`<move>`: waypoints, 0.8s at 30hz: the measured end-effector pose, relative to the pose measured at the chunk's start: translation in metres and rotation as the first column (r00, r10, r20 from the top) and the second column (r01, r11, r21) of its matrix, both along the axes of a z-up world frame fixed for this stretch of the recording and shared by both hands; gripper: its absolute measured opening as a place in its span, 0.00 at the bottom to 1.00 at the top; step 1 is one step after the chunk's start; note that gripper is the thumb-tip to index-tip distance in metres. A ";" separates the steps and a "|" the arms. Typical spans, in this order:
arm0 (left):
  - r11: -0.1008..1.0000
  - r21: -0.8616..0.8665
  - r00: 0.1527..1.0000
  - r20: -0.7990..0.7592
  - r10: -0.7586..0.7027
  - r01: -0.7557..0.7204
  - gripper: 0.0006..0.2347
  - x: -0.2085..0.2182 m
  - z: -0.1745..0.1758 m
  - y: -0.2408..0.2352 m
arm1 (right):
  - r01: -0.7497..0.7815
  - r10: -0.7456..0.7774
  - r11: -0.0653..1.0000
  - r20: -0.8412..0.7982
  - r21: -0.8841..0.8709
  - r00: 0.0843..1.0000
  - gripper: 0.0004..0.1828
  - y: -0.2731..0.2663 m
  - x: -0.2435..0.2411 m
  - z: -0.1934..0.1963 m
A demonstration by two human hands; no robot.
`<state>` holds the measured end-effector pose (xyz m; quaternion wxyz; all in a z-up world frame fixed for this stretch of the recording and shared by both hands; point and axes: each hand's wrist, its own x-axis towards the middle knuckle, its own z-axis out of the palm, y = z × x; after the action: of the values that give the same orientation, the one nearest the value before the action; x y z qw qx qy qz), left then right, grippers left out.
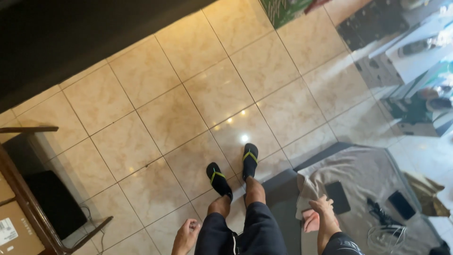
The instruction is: Cleaning and organizing shoe boxes on the floor using a cloth
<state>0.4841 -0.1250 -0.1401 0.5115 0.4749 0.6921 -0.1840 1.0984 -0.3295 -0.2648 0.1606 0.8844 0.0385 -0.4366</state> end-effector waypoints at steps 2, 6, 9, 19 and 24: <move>0.993 0.117 0.993 0.118 -0.012 -0.002 0.13 -0.007 -0.010 -0.005 | 0.101 -0.123 0.956 0.064 0.276 0.990 0.55 -0.076 -0.006 -0.047; 0.984 -0.066 0.985 0.054 -0.164 0.167 0.16 -0.016 0.003 0.000 | 0.199 -0.142 0.963 -0.286 0.180 0.948 0.34 -0.093 -0.048 -0.072; 0.954 -0.165 0.966 -0.015 -0.257 0.251 0.16 -0.042 -0.002 -0.009 | 0.287 -0.233 0.948 -0.317 0.135 0.919 0.40 -0.098 -0.094 -0.058; 0.941 0.107 0.947 -0.023 -0.320 0.321 0.14 -0.138 -0.120 -0.025 | 0.303 -0.430 0.851 0.238 0.429 0.871 0.65 -0.088 -0.129 -0.032; 0.931 0.147 0.941 0.013 -0.339 0.333 0.15 -0.132 -0.156 -0.020 | 0.417 -0.865 0.401 0.188 0.816 0.465 0.16 -0.023 -0.125 0.033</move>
<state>0.3519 -0.1445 -0.2966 0.4501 0.6251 0.6022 -0.2096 0.9737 -0.3526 -0.2315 -0.3613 0.8966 -0.2282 -0.1158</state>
